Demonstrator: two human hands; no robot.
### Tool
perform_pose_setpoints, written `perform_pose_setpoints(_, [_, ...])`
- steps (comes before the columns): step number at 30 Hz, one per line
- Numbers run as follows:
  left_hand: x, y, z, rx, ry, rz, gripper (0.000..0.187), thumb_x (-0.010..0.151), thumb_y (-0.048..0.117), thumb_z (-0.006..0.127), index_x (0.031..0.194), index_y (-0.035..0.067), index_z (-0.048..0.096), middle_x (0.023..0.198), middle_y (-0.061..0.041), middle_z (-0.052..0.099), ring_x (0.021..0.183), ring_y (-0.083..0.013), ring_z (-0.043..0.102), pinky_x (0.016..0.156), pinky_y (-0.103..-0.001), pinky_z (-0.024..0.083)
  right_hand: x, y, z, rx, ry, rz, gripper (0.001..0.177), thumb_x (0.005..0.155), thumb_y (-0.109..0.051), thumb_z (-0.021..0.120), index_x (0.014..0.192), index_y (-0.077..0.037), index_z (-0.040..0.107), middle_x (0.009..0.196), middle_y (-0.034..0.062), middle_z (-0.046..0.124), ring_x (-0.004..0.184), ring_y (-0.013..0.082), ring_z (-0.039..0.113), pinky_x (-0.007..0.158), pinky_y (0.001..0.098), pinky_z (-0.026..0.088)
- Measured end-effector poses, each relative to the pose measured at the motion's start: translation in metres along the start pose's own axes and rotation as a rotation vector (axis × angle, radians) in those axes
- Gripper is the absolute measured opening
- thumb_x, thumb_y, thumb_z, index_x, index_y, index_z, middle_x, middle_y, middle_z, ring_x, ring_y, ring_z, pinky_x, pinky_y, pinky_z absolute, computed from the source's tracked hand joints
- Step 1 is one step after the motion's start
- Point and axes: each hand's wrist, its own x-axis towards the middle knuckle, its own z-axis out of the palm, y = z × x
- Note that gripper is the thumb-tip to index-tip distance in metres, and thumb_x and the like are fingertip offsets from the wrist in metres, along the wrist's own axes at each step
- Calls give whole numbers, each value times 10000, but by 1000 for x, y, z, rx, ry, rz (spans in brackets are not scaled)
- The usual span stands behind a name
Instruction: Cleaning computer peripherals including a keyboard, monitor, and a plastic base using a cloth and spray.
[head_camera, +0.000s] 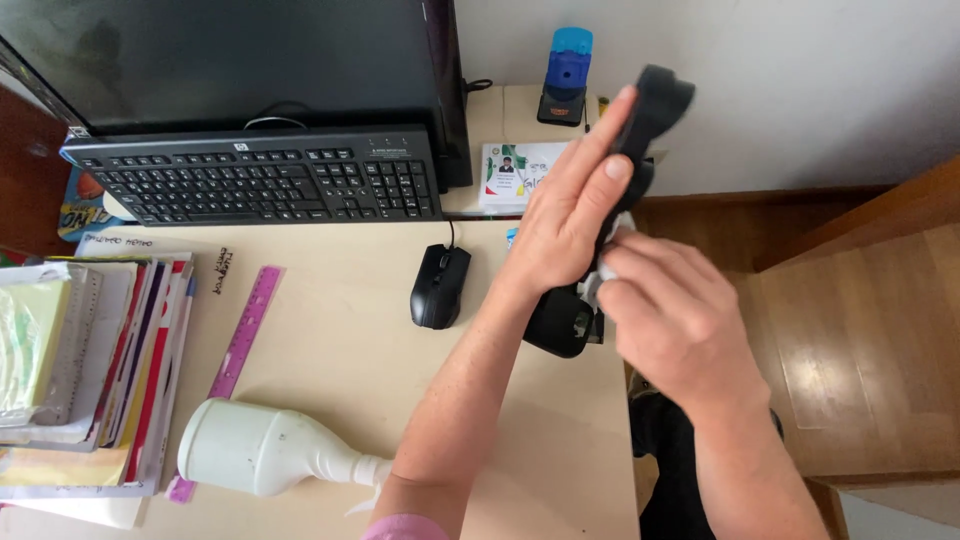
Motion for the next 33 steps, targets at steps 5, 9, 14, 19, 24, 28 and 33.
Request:
perform_pose_setpoints(5, [4,-8,4,-9,65,-9,544,1136,497,299,1629,268,306,1703,19,411,1574,-224,469,1272,-388,388,4,-13,-6,145,-63,-3,302,904,132,556,677,-62,516,872,98,610,791,298,601,680,439,486])
perform_pose_setpoints(9, [8,4,-3,-272,39,31,616,1128,448,321,1632,96,274,1742,-106,269,1671,-219,210,1405,-362,175,-7,-29,27,384,-169,-58,186,844,168,541,765,1,524,792,145,569,759,328,573,789,422,515])
perform_pose_setpoints(14, [1,-32,-14,-357,53,203,648,1157,435,334,1642,13,257,1739,-119,245,1668,-207,186,1446,-394,132,-40,9,-11,690,-325,497,189,885,-163,682,1067,-159,732,1072,-17,807,912,125,783,791,239,585])
perform_pose_setpoints(19, [-9,-36,-8,-818,-50,67,773,1007,684,493,1403,23,559,1281,-149,692,1078,-249,686,900,-411,588,-34,31,-18,726,125,981,255,915,-85,665,1159,-56,594,1077,89,699,937,148,652,837,252,502])
perform_pose_setpoints(24, [-7,-48,-9,-1342,-185,-103,860,932,687,582,1297,-91,610,1018,-164,702,839,-267,697,780,-416,591,-40,56,10,634,71,1078,182,995,-72,575,1151,-63,668,1099,38,662,984,129,590,881,250,441])
perform_pose_setpoints(28, [4,-61,-12,-1386,-28,3,792,1048,654,457,1358,-65,577,1212,-213,686,921,-303,675,757,-476,605,-48,61,55,759,-171,871,330,734,-123,652,1052,-50,701,939,121,694,893,278,648,796,413,483])
perform_pose_setpoints(33, [6,-36,-17,-1290,-19,3,797,987,704,468,1279,-26,602,1125,-111,661,905,-190,615,699,-396,565,-8,15,57,638,-643,734,336,883,-294,711,1206,-206,680,1161,-14,741,1007,270,677,847,410,510])
